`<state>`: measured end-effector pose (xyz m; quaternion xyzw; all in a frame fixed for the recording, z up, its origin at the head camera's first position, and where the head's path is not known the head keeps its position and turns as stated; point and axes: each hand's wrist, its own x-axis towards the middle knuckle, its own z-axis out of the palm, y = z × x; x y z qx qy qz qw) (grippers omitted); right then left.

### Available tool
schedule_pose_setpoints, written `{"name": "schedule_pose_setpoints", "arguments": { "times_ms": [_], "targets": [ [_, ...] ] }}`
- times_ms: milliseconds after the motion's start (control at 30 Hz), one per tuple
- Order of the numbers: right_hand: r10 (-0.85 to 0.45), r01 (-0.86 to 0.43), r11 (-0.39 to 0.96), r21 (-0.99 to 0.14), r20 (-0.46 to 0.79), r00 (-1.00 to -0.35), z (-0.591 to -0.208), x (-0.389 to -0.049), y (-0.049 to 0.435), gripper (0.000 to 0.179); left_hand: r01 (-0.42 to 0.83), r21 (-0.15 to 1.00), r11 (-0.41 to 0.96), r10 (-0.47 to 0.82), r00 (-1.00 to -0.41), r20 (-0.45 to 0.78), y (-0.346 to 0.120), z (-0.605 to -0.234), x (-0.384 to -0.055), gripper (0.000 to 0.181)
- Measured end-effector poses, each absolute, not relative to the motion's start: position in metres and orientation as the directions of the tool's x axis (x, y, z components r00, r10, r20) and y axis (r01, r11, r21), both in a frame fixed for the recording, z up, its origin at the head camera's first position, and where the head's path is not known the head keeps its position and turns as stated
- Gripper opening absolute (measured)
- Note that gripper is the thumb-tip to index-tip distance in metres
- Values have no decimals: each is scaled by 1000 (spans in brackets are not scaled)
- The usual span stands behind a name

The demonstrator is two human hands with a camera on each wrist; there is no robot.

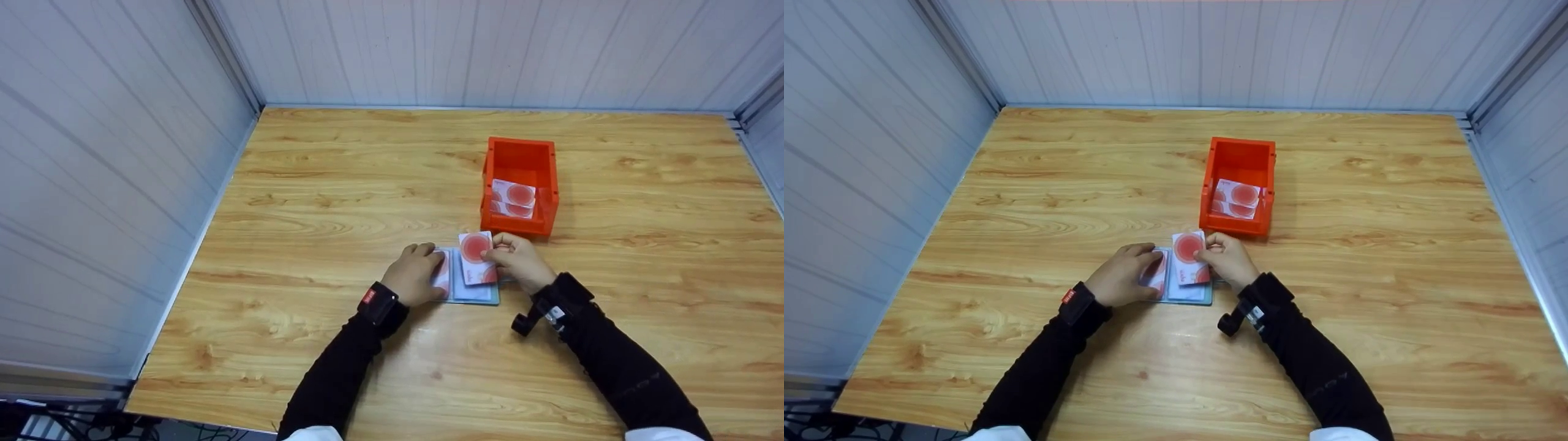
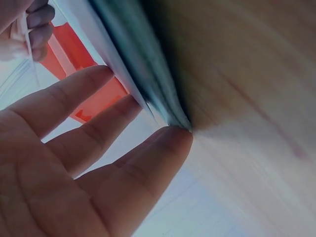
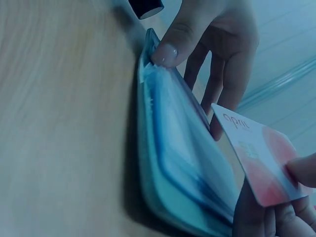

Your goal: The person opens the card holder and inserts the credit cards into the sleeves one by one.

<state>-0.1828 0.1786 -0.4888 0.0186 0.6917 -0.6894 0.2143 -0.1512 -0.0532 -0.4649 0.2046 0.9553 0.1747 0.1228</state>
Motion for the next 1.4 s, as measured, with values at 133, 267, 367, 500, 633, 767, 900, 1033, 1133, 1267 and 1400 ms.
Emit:
{"name": "schedule_pose_setpoints", "arguments": {
  "times_ms": [133, 267, 367, 500, 633, 767, 900, 1033, 1133, 1267, 1400],
  "targets": [
    [-267, 329, 30, -944, -325, -907, -495, -181, 181, 15, 350, 386, 854, 437, -884, -164, -54, -465, -151, 70],
    [-269, 314, 24, -949, -308, -912, -499, -179, 181, 16, 350, 385, 854, 438, -884, -166, -55, -466, -151, 70],
    [-271, 296, 33, -955, -293, -917, -500, -179, 180, 16, 356, 380, 854, 439, -885, -157, -56, -466, -151, 67],
    [-274, 282, 38, -959, -282, -919, -500, -179, 178, 17, 328, 476, 816, 418, -903, -95, -53, -465, -154, 64],
    [-288, 282, 13, -959, -273, -918, -500, -178, 177, 16, 204, 735, 647, 375, -924, -74, -46, -465, -156, 69],
    [-309, 300, -41, -953, -274, -911, -499, -178, 177, 16, 36, 910, 413, 388, -911, -140, -37, -467, -159, 74],
    [-315, 322, -61, -945, -288, -904, -498, -178, 178, 15, -22, 943, 332, 396, -904, -161, -30, -468, -160, 68],
    [-312, 329, -53, -943, -297, -902, -499, -178, 178, 13, -16, 942, 334, 363, -921, -144, -27, -469, -160, 56],
    [-304, 329, -60, -943, -296, -905, -501, -177, 176, 14, -4, 942, 335, 343, -931, -126, -27, -470, -160, 52],
    [-328, 310, -53, -949, -277, -903, -502, -176, 174, 15, 25, 943, 332, 343, -935, -96, -29, -471, -160, 52],
    [-380, 286, 5, -958, -267, -886, -499, -177, 178, 9, 69, 945, 321, 350, -935, -51, -35, -469, -160, 51]
  ]
}}
